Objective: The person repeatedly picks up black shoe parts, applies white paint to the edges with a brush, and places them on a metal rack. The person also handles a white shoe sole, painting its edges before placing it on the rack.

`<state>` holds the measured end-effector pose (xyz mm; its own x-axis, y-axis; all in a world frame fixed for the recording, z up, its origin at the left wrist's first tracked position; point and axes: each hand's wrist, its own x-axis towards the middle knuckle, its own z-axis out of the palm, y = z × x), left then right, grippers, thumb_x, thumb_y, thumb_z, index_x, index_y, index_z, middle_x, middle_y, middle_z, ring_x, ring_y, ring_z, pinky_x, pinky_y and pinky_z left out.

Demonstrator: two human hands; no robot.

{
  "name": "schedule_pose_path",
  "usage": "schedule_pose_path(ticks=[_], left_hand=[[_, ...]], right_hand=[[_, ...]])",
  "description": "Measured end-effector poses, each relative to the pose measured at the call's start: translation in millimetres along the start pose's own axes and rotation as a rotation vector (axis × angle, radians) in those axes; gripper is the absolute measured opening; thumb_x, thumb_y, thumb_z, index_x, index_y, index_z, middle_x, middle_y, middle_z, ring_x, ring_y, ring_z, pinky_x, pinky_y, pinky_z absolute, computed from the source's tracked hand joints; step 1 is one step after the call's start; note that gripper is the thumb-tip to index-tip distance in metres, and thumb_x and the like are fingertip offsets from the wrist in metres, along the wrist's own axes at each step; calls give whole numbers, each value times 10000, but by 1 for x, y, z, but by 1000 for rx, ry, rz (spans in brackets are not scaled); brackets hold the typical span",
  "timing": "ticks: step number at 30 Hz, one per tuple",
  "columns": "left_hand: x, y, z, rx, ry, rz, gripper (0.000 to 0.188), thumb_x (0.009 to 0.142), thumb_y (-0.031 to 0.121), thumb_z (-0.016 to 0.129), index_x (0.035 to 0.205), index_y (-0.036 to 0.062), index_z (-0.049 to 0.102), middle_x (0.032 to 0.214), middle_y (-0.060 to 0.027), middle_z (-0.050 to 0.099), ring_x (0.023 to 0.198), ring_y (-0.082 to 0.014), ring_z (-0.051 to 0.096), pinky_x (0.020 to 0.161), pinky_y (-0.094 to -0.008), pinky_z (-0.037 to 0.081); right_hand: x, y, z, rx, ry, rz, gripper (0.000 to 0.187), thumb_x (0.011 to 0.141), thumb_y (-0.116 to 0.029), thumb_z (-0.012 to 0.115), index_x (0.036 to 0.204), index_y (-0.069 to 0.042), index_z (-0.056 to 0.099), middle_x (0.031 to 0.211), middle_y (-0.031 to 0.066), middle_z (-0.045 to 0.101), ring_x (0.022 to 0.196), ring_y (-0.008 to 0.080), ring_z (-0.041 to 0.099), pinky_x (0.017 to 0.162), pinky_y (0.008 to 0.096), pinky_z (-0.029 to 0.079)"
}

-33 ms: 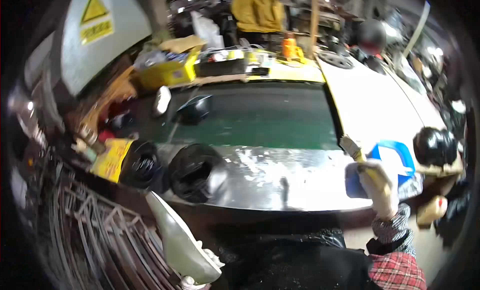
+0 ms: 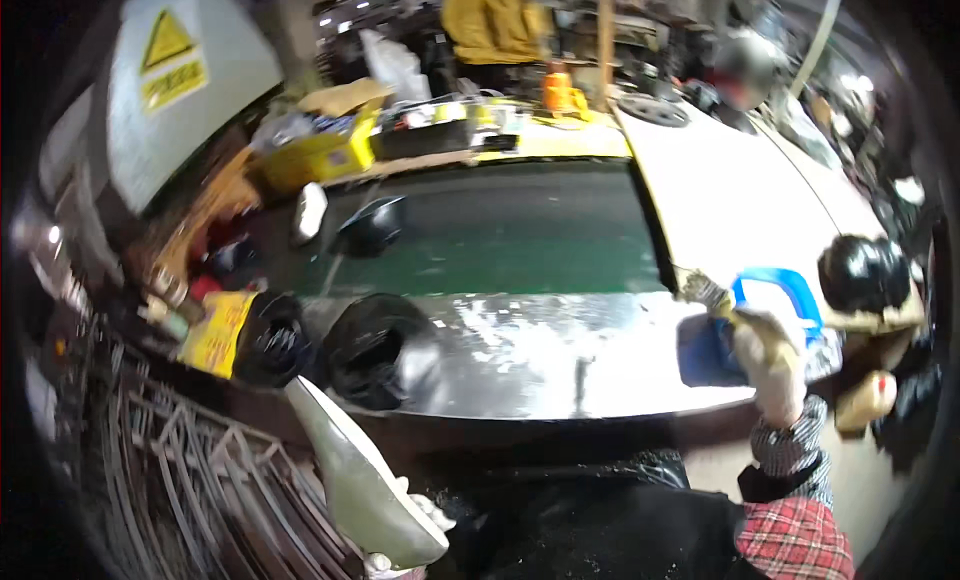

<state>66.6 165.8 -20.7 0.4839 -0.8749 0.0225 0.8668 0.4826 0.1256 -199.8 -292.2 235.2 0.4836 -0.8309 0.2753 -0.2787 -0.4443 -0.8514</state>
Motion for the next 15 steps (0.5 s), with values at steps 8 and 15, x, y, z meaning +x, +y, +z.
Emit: schedule_pose_path(ticks=[8, 15], left_hand=[[168, -167, 157, 523, -147, -132, 962, 806, 528, 674, 1456, -85, 316, 1334, -274, 504, 1179, -388, 571, 1049, -594, 441], [164, -196, 129, 364, 138, -212, 943, 849, 673, 568, 1428, -50, 392, 1215, -312, 587, 970, -444, 657, 782, -558, 574]], right_hand=[[54, 98, -157, 14, 292, -1, 288, 955, -257, 692, 993, 27, 719, 765, 26, 678, 655, 66, 579, 590, 201, 456], [68, 122, -154, -310, 132, 123, 268, 930, -278, 722, 949, -11, 724, 664, -31, 589, 599, 41, 504, 525, 219, 397]])
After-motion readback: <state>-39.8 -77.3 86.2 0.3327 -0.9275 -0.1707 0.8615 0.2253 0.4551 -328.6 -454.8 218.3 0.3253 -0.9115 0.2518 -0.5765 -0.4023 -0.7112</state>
